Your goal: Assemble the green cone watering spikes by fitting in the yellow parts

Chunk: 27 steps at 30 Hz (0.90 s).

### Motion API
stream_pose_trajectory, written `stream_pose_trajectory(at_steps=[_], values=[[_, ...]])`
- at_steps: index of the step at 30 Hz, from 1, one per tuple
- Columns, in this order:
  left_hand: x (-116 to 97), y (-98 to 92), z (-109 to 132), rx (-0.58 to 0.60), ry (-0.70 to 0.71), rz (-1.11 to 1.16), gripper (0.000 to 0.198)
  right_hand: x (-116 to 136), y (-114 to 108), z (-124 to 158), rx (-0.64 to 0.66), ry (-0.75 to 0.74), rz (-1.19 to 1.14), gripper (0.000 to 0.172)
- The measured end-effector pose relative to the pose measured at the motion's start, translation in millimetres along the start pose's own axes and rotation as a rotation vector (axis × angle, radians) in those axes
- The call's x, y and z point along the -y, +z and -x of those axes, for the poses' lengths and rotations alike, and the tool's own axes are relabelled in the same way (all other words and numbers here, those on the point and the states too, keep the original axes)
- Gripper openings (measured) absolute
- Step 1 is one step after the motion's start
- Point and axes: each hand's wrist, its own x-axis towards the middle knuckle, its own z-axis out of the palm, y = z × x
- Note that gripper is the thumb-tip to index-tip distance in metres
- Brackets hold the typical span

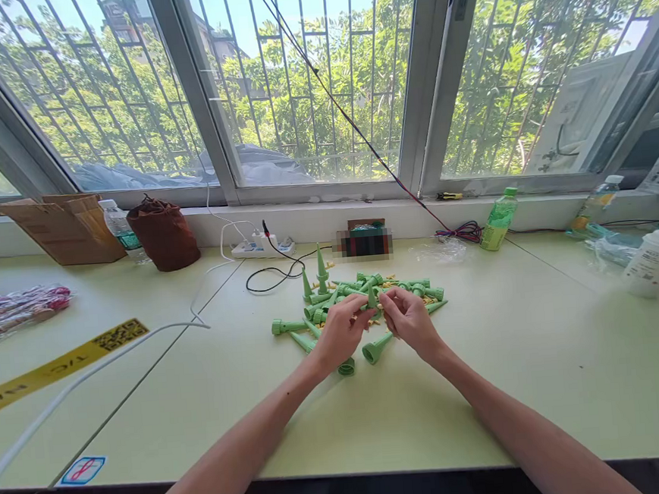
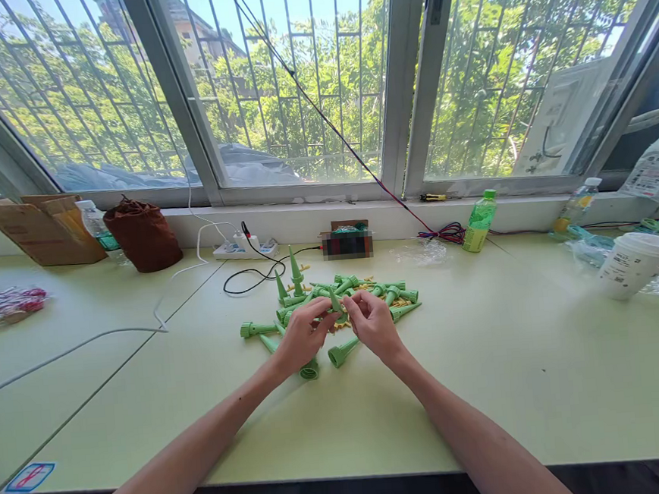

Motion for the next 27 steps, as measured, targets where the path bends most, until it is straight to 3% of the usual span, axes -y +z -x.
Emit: stream_pose_trajectory(at_steps=[6, 20, 27], values=[[1.3, -2.4, -2.5, 0.016, -0.139, 0.093, 0.028, -3.2, -2.3, 1.1, 0.029, -0.127, 0.167, 0.03], [4.4, -4.8, -3.0, 0.121, -0.17, 0.162, 0.036, -2.1, -1.8, 7.2, 0.099, -0.233, 0.325, 0.02], [0.5, -6.5, -3.3, 0.177, -0.173, 0.197, 0.03, -0.8, -2.2, 8.5, 0.146, -0.319, 0.429, 0.019]])
